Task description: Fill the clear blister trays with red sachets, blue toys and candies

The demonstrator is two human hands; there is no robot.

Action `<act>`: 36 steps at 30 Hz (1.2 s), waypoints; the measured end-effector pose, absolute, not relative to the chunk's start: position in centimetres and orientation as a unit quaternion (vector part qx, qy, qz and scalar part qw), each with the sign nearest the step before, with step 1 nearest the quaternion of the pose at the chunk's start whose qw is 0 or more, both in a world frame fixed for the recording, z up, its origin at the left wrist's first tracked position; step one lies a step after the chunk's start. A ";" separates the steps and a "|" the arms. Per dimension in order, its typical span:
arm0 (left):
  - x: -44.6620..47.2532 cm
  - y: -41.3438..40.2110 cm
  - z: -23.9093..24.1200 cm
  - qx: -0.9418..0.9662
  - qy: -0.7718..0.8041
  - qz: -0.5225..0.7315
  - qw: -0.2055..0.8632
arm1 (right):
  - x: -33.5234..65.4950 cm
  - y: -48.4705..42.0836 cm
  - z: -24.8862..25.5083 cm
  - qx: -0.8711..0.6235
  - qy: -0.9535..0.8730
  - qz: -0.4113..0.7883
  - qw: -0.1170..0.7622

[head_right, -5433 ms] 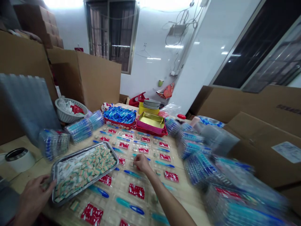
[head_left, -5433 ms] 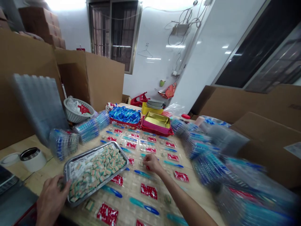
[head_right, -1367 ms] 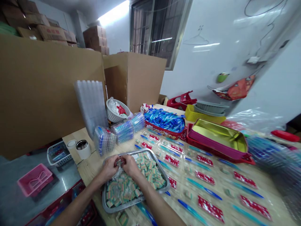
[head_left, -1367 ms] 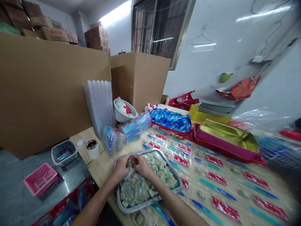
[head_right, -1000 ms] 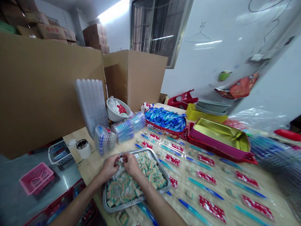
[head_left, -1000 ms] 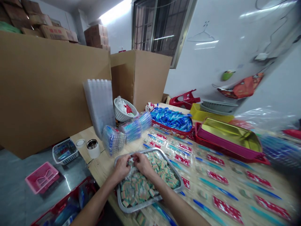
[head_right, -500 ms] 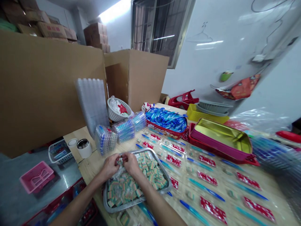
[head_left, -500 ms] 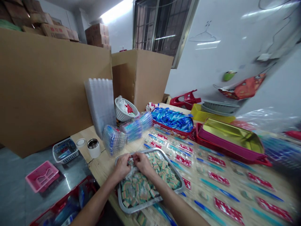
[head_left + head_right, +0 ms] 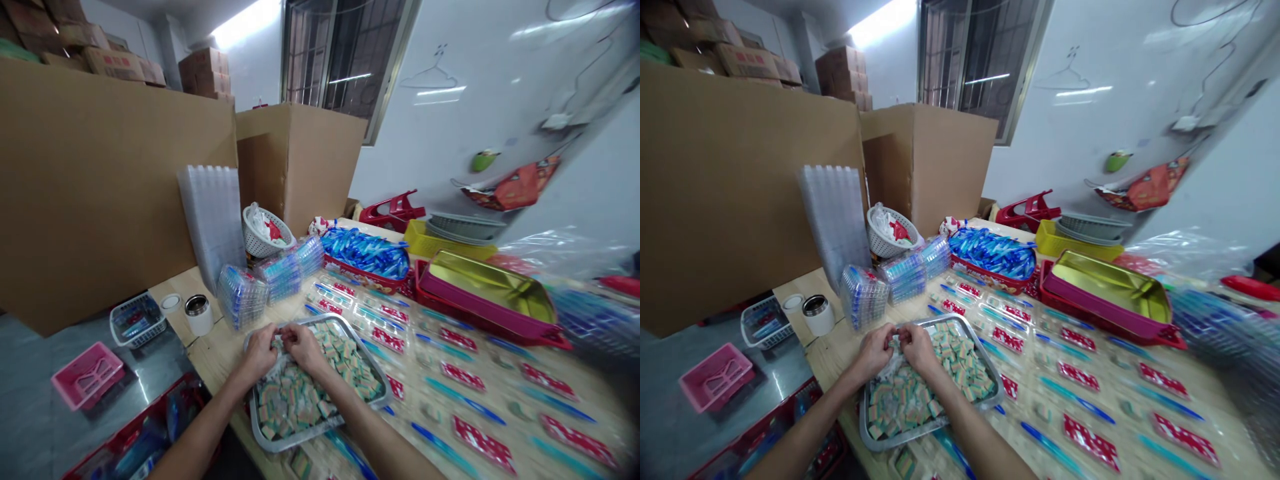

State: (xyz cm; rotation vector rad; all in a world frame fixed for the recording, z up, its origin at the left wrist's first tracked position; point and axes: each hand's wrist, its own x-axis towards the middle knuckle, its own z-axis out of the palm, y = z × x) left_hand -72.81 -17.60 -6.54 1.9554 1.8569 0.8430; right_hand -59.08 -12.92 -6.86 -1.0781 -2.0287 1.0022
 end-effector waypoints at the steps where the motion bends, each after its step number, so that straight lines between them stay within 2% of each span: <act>1: -72.8 -17.5 -6.6 0.681 0.649 0.299 0.160 | -58.9 -13.1 -6.7 -0.407 -0.774 0.370 0.314; 5: -72.9 -17.3 -6.4 0.673 0.647 0.310 0.181 | -58.5 -13.9 -5.9 -0.373 -0.815 0.323 0.305; 9: -72.6 -17.6 -5.6 0.674 0.630 0.316 0.221 | -58.2 -14.5 -5.1 -0.320 -0.883 0.229 0.256; 14: -72.8 -18.5 -5.4 0.693 0.577 0.327 0.282 | -58.0 -15.8 -4.6 -0.315 -0.900 0.207 0.218; 20: -74.5 -17.4 -7.4 0.666 0.591 0.343 0.299 | -57.0 -16.2 -4.8 -0.466 -0.782 0.297 0.289; 25: -74.7 -18.4 -6.5 0.653 0.617 0.342 0.278 | -49.5 -16.7 -3.2 -0.494 -0.701 0.396 0.328; 31: -73.8 -20.0 -5.2 0.647 0.610 0.343 0.302 | -36.5 -20.4 -3.9 -0.544 -0.629 0.452 0.322; 36: -72.8 -20.8 -4.3 0.642 0.604 0.360 0.306 | -33.5 -24.1 -6.6 -0.573 -0.632 0.450 0.265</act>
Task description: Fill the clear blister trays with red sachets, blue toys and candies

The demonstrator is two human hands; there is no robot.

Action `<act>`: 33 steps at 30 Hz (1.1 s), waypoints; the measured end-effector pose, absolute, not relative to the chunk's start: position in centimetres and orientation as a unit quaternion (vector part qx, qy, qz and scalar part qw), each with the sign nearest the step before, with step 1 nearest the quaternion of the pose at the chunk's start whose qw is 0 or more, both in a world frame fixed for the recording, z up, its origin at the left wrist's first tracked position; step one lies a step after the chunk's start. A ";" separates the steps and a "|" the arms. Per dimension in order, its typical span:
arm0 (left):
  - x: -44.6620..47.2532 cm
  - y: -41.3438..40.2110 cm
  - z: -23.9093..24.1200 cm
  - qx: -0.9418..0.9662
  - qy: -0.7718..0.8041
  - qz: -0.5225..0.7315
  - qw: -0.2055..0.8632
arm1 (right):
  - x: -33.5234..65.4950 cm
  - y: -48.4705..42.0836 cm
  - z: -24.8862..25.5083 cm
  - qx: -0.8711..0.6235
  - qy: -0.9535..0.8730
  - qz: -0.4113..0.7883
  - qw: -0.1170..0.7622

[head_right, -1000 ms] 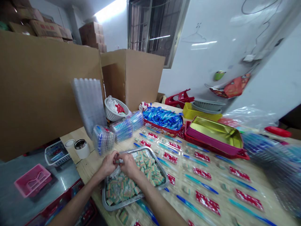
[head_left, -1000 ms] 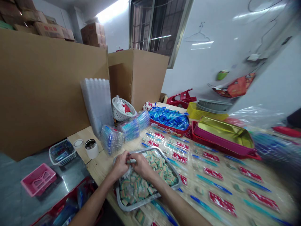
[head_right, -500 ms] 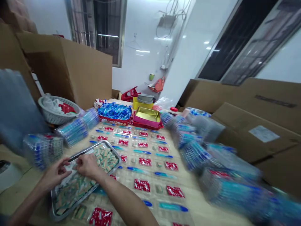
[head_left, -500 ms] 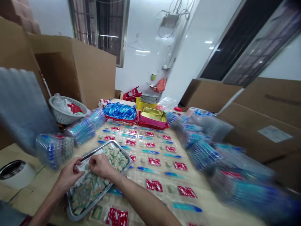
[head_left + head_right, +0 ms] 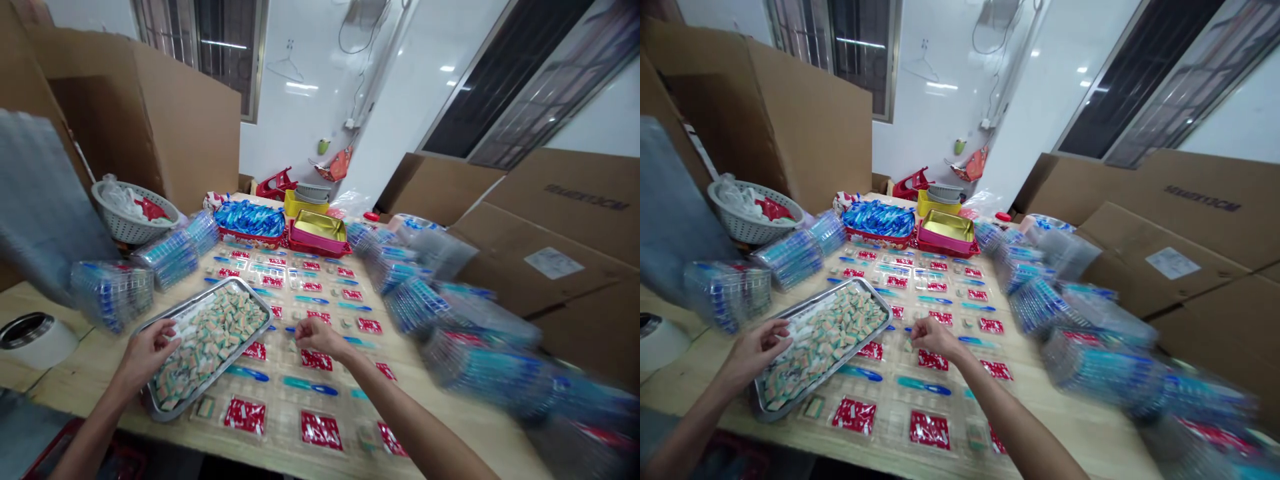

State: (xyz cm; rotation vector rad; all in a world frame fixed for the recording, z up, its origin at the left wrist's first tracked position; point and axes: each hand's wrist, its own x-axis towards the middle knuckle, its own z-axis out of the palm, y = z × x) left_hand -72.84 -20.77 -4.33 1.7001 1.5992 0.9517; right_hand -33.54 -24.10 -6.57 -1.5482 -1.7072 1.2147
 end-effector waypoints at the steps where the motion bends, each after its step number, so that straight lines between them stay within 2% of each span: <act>1: -72.7 -20.9 -4.2 0.642 0.604 0.360 0.304 | -33.7 -24.5 -7.0 -0.577 -0.639 0.441 0.254; 11: -73.3 -21.6 -4.7 0.637 0.616 0.351 0.303 | -36.1 -26.5 -7.8 -0.627 -0.735 0.199 0.162; 16: -73.5 -21.5 -5.2 0.640 0.614 0.354 0.297 | -36.9 -27.6 -8.4 -0.610 -0.773 0.131 0.119; 19: -73.6 -21.6 -5.3 0.641 0.611 0.360 0.294 | -36.9 -27.8 -8.1 -0.603 -0.782 0.115 0.109; 28: -74.2 -21.3 -6.2 0.637 0.610 0.366 0.296 | -36.4 -27.2 -6.5 -0.599 -0.774 0.169 0.111; 33: -74.5 -21.4 -5.9 0.672 0.617 0.337 0.234 | -35.9 -26.2 -7.9 -0.583 -0.788 0.175 0.095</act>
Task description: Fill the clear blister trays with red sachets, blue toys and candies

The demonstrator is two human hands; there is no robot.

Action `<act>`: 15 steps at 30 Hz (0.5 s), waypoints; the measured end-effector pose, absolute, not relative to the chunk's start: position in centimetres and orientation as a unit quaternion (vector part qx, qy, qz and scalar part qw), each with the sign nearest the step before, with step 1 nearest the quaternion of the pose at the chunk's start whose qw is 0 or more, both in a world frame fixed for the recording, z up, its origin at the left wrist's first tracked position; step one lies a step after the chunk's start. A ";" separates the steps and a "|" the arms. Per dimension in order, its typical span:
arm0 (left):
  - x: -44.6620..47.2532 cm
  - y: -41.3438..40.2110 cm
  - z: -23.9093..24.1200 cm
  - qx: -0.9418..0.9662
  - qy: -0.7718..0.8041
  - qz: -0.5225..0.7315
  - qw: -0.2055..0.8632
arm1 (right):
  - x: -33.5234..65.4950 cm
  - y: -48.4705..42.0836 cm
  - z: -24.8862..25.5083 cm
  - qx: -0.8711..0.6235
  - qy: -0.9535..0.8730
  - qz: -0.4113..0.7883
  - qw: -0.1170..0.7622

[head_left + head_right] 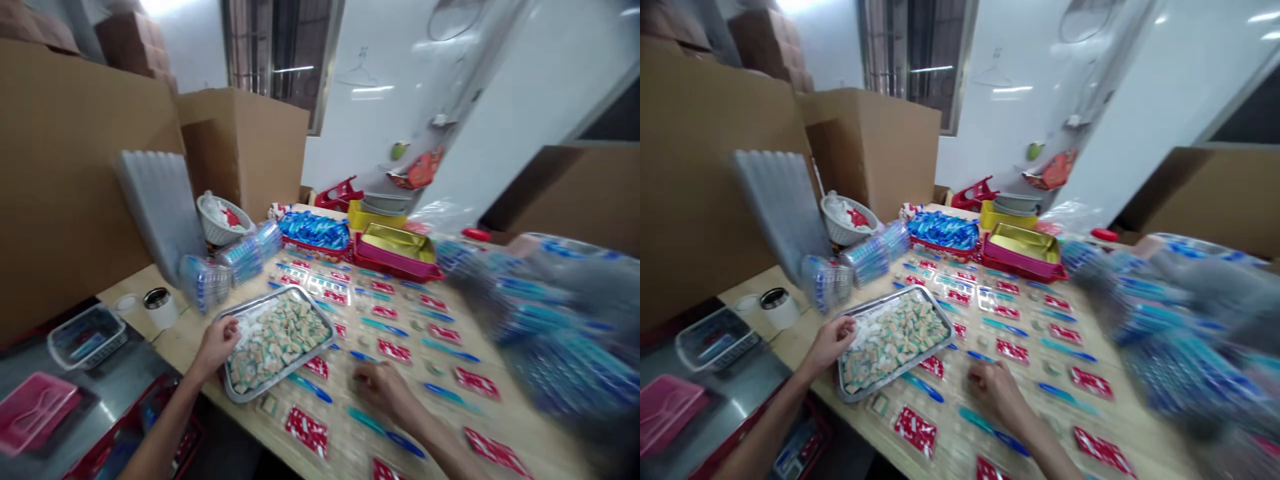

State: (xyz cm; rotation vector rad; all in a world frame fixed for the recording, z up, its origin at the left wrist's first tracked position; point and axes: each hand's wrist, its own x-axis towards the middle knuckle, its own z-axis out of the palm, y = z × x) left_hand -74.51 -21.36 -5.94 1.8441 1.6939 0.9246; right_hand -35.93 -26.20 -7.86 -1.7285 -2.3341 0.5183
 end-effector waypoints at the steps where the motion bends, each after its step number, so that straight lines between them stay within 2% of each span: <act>1: -74.6 -21.4 -5.7 0.675 0.622 0.329 0.222 | -35.9 -25.9 -7.8 -0.583 -0.787 0.177 0.101; 5: -74.8 -21.9 -4.9 0.693 0.632 0.289 0.189 | -37.4 -24.7 -5.8 -0.571 -0.778 0.215 0.153; 9: -74.3 -22.6 -5.0 0.729 0.625 0.221 0.172 | -42.4 -23.1 -3.4 -0.498 -0.810 0.248 0.185; 15: -73.4 -23.8 -5.5 0.751 0.627 0.143 0.147 | -51.7 -21.2 -2.9 -0.436 -0.864 0.182 0.172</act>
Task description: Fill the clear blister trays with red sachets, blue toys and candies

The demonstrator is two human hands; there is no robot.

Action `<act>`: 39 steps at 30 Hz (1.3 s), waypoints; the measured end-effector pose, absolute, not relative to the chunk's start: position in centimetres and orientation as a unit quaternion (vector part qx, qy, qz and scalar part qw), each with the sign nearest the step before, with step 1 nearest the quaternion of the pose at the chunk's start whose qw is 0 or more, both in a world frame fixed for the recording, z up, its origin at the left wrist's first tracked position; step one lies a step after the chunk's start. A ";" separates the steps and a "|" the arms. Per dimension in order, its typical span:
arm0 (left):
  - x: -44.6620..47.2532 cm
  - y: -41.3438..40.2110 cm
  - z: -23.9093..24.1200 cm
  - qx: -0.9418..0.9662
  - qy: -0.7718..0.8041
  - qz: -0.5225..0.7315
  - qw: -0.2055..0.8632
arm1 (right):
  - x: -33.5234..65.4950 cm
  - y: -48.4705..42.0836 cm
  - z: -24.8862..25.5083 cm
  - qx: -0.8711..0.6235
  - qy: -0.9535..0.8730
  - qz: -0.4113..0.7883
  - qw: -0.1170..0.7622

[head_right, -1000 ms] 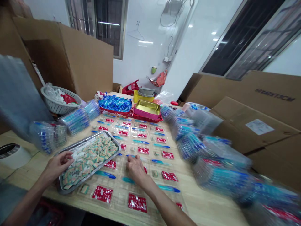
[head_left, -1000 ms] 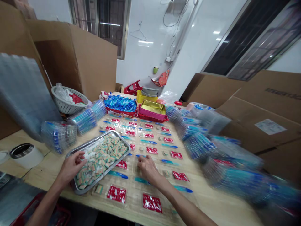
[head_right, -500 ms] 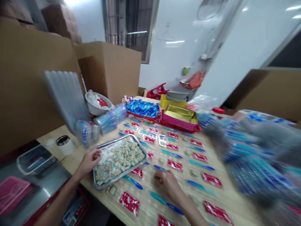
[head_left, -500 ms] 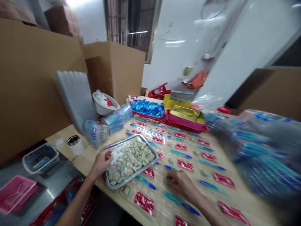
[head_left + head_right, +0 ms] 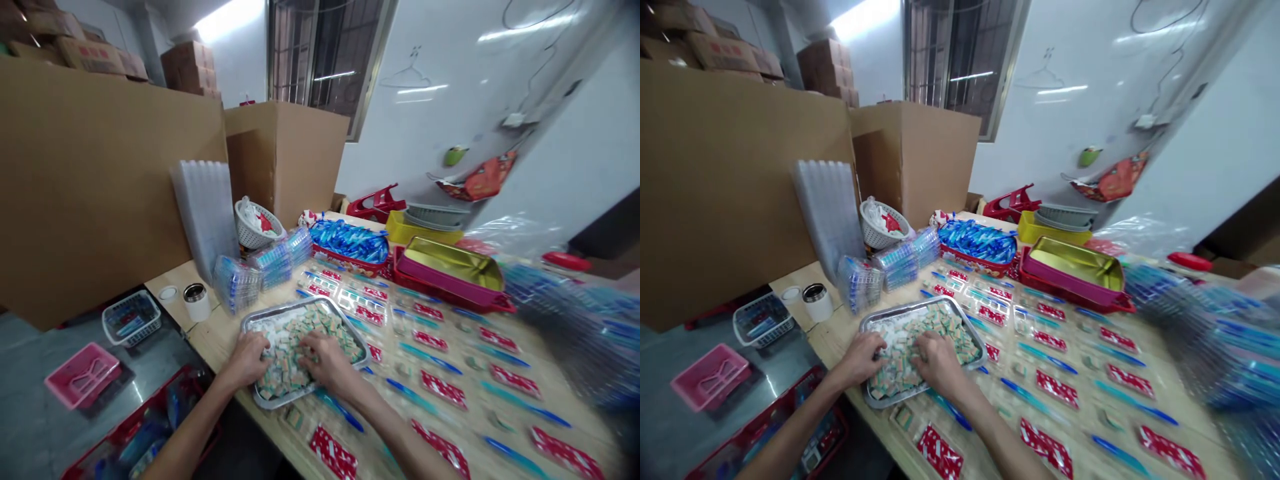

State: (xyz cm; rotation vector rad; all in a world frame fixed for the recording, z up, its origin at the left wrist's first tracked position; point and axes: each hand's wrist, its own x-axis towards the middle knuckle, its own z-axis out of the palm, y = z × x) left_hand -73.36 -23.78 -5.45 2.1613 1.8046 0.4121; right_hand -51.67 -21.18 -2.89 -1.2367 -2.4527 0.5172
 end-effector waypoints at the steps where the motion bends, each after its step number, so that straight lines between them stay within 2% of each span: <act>1: -73.2 -24.0 -5.4 0.751 0.631 0.135 0.143 | -53.0 -21.1 -3.1 -0.435 -0.871 0.157 0.163; 4: -72.9 -24.3 -5.3 0.747 0.640 0.117 0.136 | -56.1 -20.9 -3.8 -0.438 -0.885 0.087 0.130; 8: -72.7 -24.4 -5.1 0.741 0.648 0.109 0.137 | -57.9 -20.4 -4.6 -0.456 -0.882 0.060 0.099; 15: -72.9 -24.1 -5.0 0.729 0.654 0.130 0.154 | -57.4 -19.7 -3.8 -0.472 -0.873 0.086 0.091; 22: -72.9 -23.6 -5.3 0.705 0.665 0.180 0.167 | -57.0 -19.4 -4.0 -0.467 -0.865 0.130 0.132; 29: -72.9 -22.9 -5.4 0.666 0.660 0.277 0.210 | -54.9 -18.0 -4.4 -0.442 -0.830 0.275 0.202; 35: -72.7 -22.3 -5.4 0.623 0.635 0.379 0.254 | -53.9 -17.7 -4.9 -0.357 -0.666 0.589 0.287; 39: -72.1 -22.0 -5.6 0.578 0.594 0.433 0.354 | -54.1 -18.0 -4.7 -0.339 -0.622 0.646 0.285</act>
